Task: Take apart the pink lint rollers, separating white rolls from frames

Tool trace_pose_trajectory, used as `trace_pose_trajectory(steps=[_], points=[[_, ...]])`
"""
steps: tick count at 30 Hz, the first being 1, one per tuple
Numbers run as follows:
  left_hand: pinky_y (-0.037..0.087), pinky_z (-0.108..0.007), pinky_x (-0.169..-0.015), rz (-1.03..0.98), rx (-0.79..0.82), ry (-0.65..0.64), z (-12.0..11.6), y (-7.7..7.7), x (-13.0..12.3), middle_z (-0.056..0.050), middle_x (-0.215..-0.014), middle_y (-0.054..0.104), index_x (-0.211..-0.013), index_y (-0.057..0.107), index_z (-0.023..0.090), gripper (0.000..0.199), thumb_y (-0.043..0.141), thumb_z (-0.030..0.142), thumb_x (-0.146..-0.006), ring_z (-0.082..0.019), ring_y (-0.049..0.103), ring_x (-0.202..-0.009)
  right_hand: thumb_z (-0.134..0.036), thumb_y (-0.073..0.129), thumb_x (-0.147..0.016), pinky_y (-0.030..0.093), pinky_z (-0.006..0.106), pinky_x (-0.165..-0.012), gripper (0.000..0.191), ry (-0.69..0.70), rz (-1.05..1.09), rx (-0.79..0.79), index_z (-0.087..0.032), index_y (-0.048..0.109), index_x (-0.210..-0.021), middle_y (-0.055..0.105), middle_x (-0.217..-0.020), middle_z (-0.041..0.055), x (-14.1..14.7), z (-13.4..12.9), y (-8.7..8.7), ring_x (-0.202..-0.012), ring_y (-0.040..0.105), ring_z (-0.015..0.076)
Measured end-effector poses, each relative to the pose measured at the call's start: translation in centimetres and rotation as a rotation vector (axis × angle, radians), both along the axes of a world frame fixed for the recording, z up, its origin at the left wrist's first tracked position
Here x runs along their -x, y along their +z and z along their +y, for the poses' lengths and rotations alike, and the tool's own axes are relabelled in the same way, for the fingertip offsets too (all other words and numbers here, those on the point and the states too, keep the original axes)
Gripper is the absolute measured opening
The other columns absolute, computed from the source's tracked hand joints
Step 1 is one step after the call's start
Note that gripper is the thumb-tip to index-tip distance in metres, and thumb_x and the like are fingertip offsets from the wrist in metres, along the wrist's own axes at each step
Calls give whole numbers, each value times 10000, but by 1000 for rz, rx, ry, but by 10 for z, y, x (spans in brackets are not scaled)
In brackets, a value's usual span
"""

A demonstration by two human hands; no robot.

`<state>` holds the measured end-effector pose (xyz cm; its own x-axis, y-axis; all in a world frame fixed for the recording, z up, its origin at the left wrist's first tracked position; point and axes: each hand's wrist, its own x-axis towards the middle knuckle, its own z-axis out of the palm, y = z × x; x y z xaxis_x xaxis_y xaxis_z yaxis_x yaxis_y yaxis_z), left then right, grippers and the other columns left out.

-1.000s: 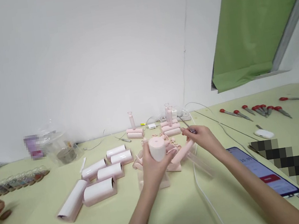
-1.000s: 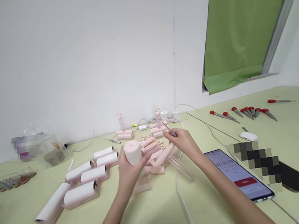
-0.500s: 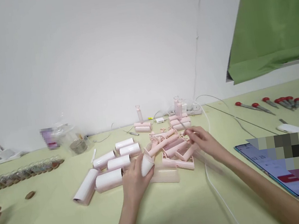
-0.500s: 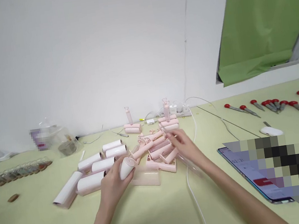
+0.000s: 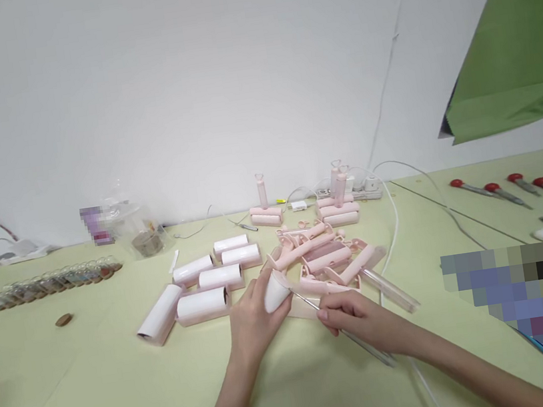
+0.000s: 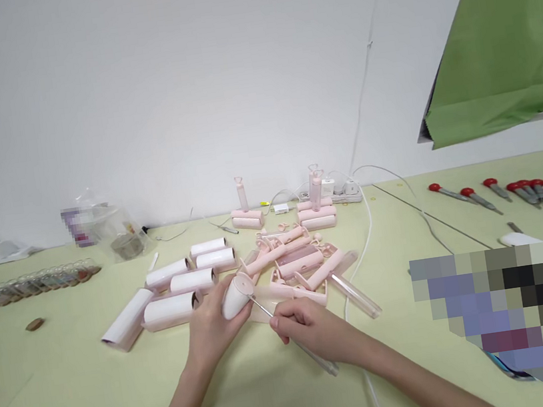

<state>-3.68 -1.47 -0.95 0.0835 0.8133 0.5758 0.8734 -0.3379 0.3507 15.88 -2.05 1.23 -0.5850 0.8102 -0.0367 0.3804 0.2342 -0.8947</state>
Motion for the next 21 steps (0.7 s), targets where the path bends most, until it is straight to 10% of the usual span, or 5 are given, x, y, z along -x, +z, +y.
trace_pose_trajectory(steps=[12, 21], points=[[449, -197, -564, 33, -81, -54, -4, -1, 7, -15, -738, 672, -1092, 556, 227, 375, 551, 335, -734, -156, 631, -661, -354, 365, -856, 301, 244, -544, 381, -89, 11, -17, -175, 389, -520, 366, -545, -32, 0, 6, 3, -551, 360, 114], [474, -220, -626, -68, 47, -40, -5, 0, 3, -18, -853, 688, -1100, 553, 232, 383, 570, 317, -727, -174, 639, -754, -356, 374, -856, 279, 221, -495, 374, 90, 24, 142, -166, 415, -537, 398, -547, -34, 1, -1, 12, -504, 334, 89]])
